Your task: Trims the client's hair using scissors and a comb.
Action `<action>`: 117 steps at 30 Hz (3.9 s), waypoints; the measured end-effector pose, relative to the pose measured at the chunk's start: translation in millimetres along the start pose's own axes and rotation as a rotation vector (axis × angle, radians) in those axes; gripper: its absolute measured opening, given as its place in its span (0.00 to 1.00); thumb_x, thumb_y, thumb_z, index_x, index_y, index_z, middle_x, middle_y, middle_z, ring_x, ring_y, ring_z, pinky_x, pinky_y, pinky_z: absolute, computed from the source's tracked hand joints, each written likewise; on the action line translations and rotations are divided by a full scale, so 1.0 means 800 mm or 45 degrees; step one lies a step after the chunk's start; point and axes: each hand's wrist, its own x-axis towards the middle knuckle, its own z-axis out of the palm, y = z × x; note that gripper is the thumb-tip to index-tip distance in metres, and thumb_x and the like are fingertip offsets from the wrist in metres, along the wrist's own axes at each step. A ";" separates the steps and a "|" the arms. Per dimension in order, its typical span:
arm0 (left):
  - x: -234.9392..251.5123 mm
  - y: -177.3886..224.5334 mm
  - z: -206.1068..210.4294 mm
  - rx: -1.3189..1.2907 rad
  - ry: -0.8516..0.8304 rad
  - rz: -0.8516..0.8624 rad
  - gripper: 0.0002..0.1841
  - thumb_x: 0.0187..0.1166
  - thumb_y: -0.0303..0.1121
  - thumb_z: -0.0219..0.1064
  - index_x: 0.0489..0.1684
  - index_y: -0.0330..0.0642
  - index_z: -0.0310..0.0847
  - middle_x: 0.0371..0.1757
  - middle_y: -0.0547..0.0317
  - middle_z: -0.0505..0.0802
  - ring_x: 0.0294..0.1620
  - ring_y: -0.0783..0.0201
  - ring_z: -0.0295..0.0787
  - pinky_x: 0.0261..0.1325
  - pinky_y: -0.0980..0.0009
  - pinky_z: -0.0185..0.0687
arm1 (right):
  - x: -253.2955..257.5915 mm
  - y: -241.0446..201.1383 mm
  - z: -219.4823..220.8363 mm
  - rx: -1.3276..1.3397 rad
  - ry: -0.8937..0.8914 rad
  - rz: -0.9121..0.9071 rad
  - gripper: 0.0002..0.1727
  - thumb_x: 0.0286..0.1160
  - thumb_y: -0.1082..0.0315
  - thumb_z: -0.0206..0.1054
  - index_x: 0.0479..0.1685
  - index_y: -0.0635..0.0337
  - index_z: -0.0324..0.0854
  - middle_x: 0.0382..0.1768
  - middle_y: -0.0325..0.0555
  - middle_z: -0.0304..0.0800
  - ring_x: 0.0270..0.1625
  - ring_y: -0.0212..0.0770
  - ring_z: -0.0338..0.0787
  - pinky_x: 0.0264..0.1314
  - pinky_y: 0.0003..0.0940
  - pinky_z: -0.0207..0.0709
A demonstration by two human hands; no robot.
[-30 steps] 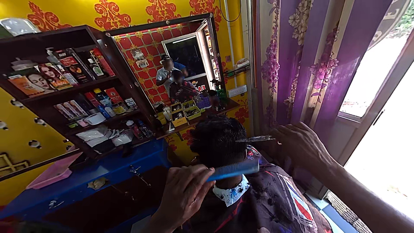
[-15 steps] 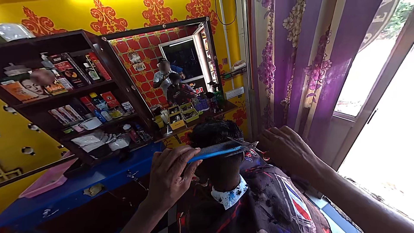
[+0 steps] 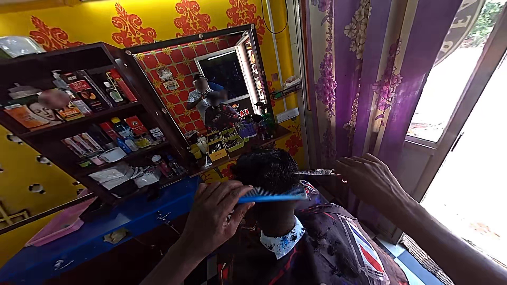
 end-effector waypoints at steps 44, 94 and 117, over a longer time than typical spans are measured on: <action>-0.082 -0.036 0.026 -0.298 0.004 -0.083 0.16 0.82 0.54 0.67 0.59 0.63 0.90 0.55 0.72 0.93 0.56 0.72 0.85 0.58 0.66 0.72 | -0.049 -0.050 -0.005 -0.088 -0.075 0.276 0.18 0.56 0.80 0.82 0.47 0.55 0.89 0.41 0.47 0.93 0.44 0.53 0.93 0.54 0.56 0.82; -0.016 -0.022 0.017 -0.123 0.231 -0.125 0.16 0.82 0.50 0.68 0.59 0.57 0.92 0.57 0.65 0.92 0.57 0.66 0.85 0.59 0.61 0.75 | 0.037 -0.071 -0.053 -0.226 -0.492 -0.003 0.23 0.58 0.64 0.85 0.57 0.50 0.88 0.52 0.42 0.91 0.54 0.47 0.88 0.52 0.44 0.78; -0.055 -0.001 0.030 -0.084 0.033 0.140 0.17 0.87 0.53 0.60 0.66 0.64 0.84 0.57 0.67 0.90 0.54 0.66 0.83 0.59 0.62 0.69 | 0.012 -0.043 -0.046 -0.168 0.059 0.137 0.16 0.58 0.80 0.80 0.46 0.53 0.92 0.39 0.46 0.95 0.42 0.51 0.95 0.46 0.50 0.85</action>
